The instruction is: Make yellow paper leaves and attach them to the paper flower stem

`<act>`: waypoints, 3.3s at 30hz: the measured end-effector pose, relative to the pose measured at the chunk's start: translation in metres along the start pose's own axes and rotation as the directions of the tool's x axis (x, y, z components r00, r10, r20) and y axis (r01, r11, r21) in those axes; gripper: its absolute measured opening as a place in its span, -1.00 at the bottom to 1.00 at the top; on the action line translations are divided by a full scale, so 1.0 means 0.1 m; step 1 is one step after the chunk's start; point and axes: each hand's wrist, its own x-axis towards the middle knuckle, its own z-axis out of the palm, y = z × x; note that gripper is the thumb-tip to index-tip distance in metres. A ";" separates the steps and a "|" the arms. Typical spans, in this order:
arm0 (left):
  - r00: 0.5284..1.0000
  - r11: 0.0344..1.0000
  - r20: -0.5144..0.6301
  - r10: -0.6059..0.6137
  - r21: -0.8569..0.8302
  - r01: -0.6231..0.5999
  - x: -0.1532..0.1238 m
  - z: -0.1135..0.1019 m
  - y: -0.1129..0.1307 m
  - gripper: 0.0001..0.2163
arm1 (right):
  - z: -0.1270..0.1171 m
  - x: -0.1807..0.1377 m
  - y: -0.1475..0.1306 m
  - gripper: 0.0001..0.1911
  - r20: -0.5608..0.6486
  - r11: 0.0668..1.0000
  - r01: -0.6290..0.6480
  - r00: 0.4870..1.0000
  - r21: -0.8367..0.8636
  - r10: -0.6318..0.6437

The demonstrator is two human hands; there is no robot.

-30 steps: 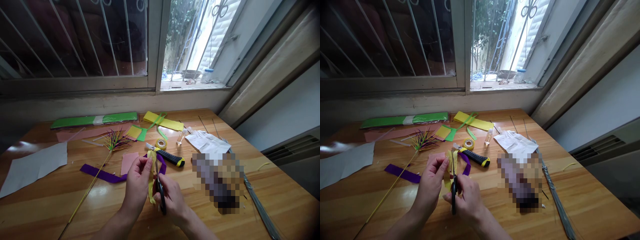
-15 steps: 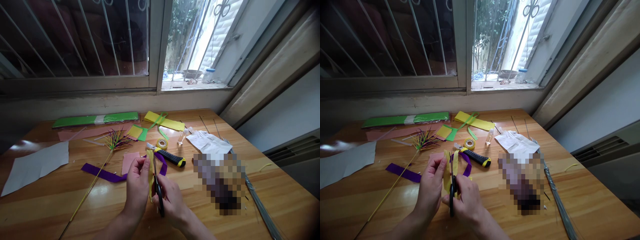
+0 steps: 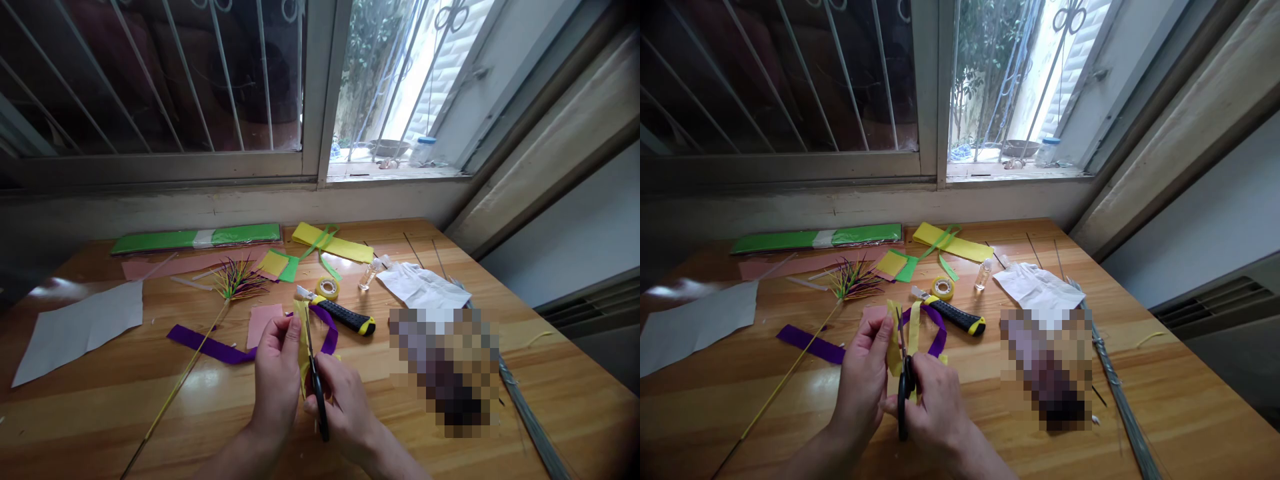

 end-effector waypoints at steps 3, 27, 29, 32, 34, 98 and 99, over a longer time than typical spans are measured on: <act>1.000 1.000 -0.013 0.007 -0.006 -0.007 -0.01 0.00 0.00 -0.79 | 0.01 0.00 0.00 -0.44 -0.005 1.000 0.004 1.000 0.008 -0.004; 0.997 0.995 -0.031 -0.065 -0.074 0.063 -0.02 0.02 0.04 -0.75 | 0.03 -0.01 0.00 -0.39 -0.019 1.000 -0.013 1.000 0.006 0.013; 0.997 0.995 -0.032 -0.071 -0.072 0.069 -0.02 0.02 0.04 -0.74 | 0.05 -0.01 0.02 -0.38 -0.033 1.000 -0.003 0.999 0.000 0.003; 0.997 0.995 -0.030 -0.074 -0.067 0.072 -0.01 0.03 0.04 -0.74 | 0.07 -0.02 0.05 -0.40 -0.043 1.000 0.015 0.999 -0.012 -0.015; 0.997 0.996 -0.031 -0.074 -0.058 0.072 -0.01 0.03 0.04 -0.74 | 0.07 -0.02 0.06 -0.43 -0.047 0.999 0.024 0.999 -0.029 -0.026; 0.999 0.998 -0.028 -0.019 -0.053 0.018 0.01 0.03 0.09 -0.78 | 0.02 -0.03 0.05 -0.59 -0.011 0.997 0.009 1.000 0.077 -0.008; 0.999 0.999 -0.028 -0.017 -0.052 0.015 0.01 0.03 0.09 -0.79 | 0.02 -0.03 0.05 -0.59 -0.009 0.997 0.006 1.000 0.082 -0.005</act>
